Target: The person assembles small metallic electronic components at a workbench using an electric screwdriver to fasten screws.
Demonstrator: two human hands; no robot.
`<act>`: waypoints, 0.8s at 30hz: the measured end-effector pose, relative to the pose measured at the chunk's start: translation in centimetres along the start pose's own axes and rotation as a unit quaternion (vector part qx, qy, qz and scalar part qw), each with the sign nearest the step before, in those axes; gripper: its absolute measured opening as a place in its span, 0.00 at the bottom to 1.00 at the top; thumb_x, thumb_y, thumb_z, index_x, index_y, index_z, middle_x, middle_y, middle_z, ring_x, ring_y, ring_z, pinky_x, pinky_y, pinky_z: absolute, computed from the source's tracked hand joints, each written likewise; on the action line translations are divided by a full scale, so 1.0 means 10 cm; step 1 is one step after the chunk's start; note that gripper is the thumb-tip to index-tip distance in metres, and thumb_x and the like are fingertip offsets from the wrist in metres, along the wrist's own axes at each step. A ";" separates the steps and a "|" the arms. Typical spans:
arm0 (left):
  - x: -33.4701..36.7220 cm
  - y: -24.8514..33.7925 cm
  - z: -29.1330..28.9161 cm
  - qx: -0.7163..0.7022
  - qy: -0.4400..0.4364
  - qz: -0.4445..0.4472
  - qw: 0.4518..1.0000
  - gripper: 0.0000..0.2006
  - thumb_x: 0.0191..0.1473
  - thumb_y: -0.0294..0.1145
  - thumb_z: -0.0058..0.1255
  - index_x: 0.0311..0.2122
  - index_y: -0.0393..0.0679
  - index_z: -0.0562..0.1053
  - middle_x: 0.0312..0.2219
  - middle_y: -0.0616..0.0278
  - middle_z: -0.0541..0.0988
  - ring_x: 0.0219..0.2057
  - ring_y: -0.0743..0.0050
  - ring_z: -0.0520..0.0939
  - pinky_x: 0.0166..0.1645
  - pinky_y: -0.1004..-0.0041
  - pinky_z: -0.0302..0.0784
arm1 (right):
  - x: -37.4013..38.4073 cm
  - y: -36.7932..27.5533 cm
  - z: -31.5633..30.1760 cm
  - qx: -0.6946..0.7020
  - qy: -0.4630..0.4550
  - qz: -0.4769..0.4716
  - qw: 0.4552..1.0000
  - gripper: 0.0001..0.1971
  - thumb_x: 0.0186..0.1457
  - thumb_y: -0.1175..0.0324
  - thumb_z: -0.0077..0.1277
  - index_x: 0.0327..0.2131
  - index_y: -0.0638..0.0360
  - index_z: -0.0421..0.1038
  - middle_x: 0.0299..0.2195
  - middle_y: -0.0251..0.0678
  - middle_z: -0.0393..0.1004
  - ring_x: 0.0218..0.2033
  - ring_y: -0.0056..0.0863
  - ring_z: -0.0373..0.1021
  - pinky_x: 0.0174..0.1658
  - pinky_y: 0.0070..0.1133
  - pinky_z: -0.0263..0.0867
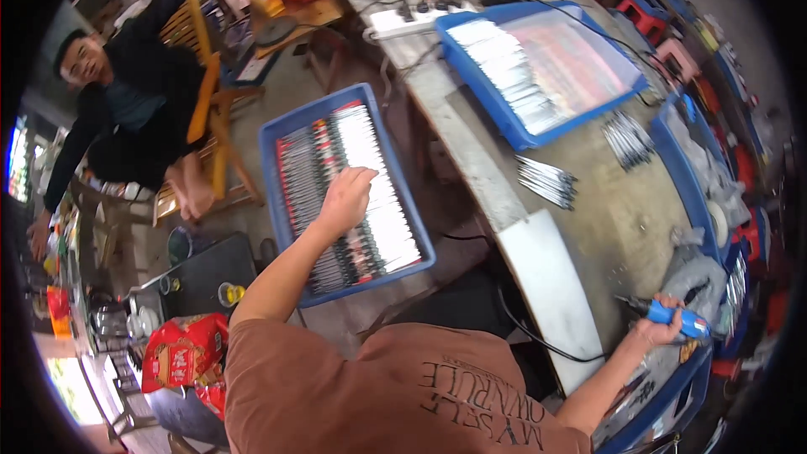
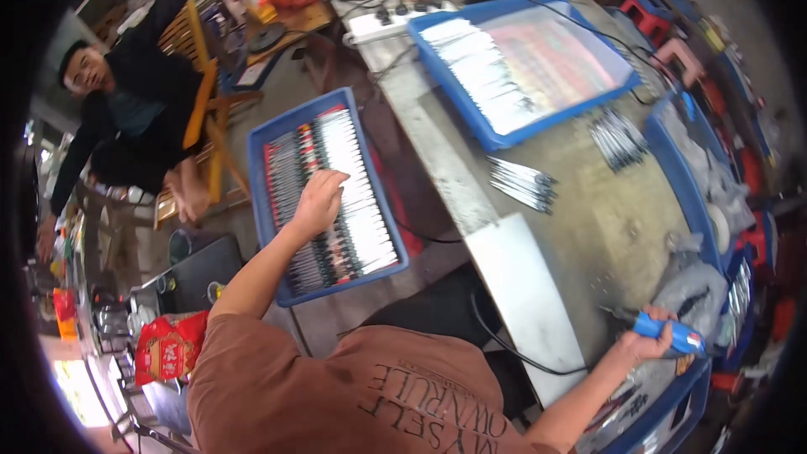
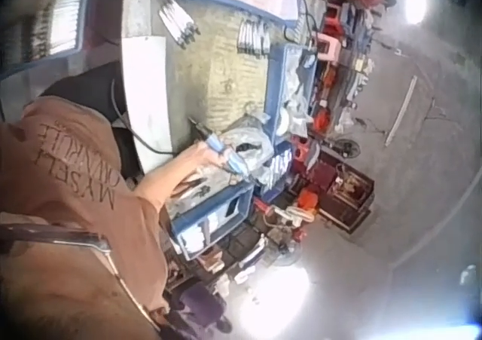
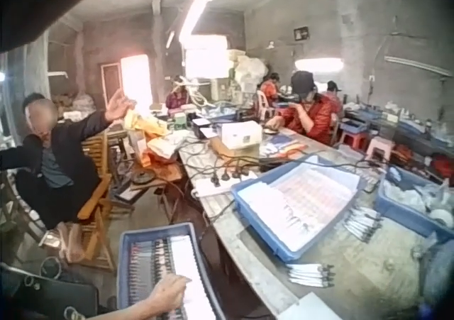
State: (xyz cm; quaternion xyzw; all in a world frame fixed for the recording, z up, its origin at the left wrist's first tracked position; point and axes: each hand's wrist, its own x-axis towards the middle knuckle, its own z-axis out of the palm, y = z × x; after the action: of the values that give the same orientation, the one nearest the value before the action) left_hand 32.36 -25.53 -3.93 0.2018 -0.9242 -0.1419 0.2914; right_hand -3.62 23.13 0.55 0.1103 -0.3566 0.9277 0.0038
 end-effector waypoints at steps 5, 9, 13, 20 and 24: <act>0.37 0.70 0.02 -0.103 0.019 0.104 0.989 0.11 0.37 0.18 0.46 0.32 0.37 0.68 0.28 0.55 0.71 0.30 0.59 0.71 0.36 0.68 0.67 | -0.08 0.15 0.24 0.019 0.012 0.002 1.000 0.12 0.41 0.71 0.44 0.33 0.56 0.60 0.21 0.31 0.59 0.22 0.24 0.54 0.29 0.24 0.53; 0.69 1.21 0.22 -0.165 0.021 0.190 0.968 0.11 0.37 0.20 0.48 0.32 0.38 0.68 0.27 0.57 0.71 0.29 0.61 0.71 0.34 0.69 0.66 | -0.13 0.13 0.29 0.034 0.009 -0.002 0.999 0.12 0.40 0.70 0.45 0.33 0.56 0.60 0.22 0.33 0.61 0.22 0.25 0.57 0.30 0.24 0.55; 0.97 1.52 0.49 -0.190 -0.001 0.224 0.956 0.10 0.37 0.20 0.47 0.30 0.40 0.68 0.26 0.58 0.71 0.28 0.63 0.72 0.34 0.69 0.67 | -0.14 0.15 0.36 0.018 0.022 -0.009 1.000 0.12 0.40 0.70 0.45 0.32 0.55 0.60 0.22 0.32 0.61 0.23 0.25 0.59 0.30 0.24 0.55; 1.24 1.68 0.95 -0.073 -0.035 0.278 0.957 0.05 0.38 0.25 0.43 0.25 0.44 0.68 0.23 0.64 0.70 0.29 0.66 0.71 0.31 0.69 0.65 | -0.19 0.16 0.48 0.001 0.051 -0.010 0.999 0.12 0.40 0.70 0.45 0.32 0.55 0.60 0.21 0.32 0.62 0.21 0.25 0.60 0.30 0.24 0.56; 1.27 1.71 0.97 -0.019 -0.058 0.287 0.956 0.03 0.38 0.26 0.42 0.23 0.46 0.67 0.23 0.66 0.69 0.30 0.68 0.70 0.32 0.69 0.64 | -0.19 0.17 0.49 0.008 0.056 -0.011 0.998 0.11 0.40 0.70 0.45 0.32 0.55 0.60 0.20 0.32 0.61 0.21 0.25 0.59 0.29 0.24 0.56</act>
State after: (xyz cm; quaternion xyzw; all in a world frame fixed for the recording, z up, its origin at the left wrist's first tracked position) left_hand 12.09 -14.90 1.06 -0.0859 -0.9558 -0.0810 0.2694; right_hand -0.93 18.79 2.56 0.0621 -0.3475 0.9351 0.0326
